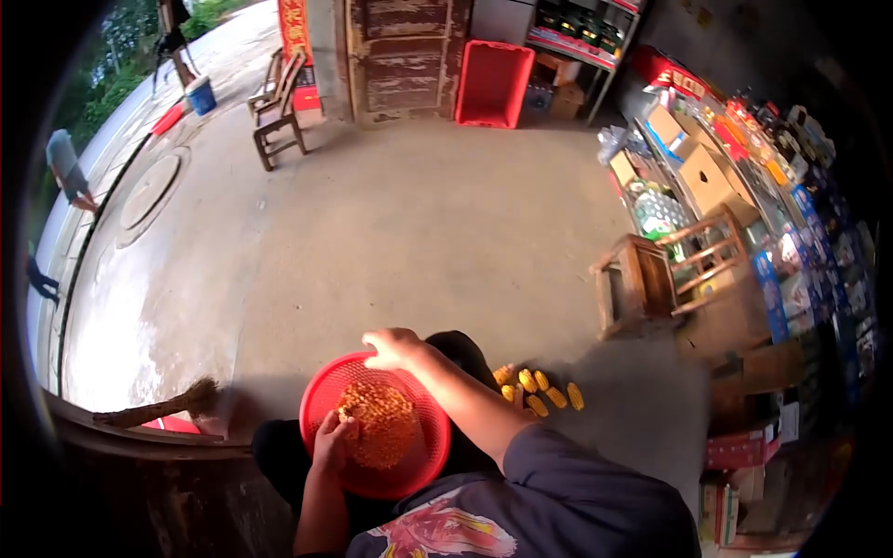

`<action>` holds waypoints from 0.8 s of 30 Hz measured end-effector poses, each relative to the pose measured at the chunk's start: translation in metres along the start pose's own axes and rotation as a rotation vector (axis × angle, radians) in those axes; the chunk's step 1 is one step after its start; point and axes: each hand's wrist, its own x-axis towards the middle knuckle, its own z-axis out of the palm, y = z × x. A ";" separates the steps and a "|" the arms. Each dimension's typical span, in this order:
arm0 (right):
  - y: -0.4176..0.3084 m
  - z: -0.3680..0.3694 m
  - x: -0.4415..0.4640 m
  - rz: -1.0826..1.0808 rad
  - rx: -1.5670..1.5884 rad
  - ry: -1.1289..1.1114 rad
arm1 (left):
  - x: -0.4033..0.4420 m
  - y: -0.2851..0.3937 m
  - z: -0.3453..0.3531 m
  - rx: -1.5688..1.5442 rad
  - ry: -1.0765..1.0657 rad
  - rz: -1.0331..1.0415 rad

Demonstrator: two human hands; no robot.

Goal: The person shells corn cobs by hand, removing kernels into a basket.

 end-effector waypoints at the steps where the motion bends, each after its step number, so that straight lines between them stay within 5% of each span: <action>1: 0.018 0.006 0.009 -0.033 -0.005 -0.143 | 0.002 -0.004 -0.002 -0.041 -0.007 -0.038; 5: 0.039 0.021 0.032 -0.014 0.499 -0.593 | -0.004 0.008 -0.006 -0.004 0.020 -0.104; 11: -0.042 -0.058 0.054 0.180 0.217 -0.670 | 0.017 0.023 0.008 -0.185 -0.105 -0.016; 17: -0.027 -0.047 0.099 0.017 0.360 -0.695 | 0.052 0.067 0.005 0.292 -0.151 0.051; 24: 0.032 0.000 0.148 0.019 0.508 -0.686 | 0.132 0.066 -0.028 0.190 -0.088 -0.083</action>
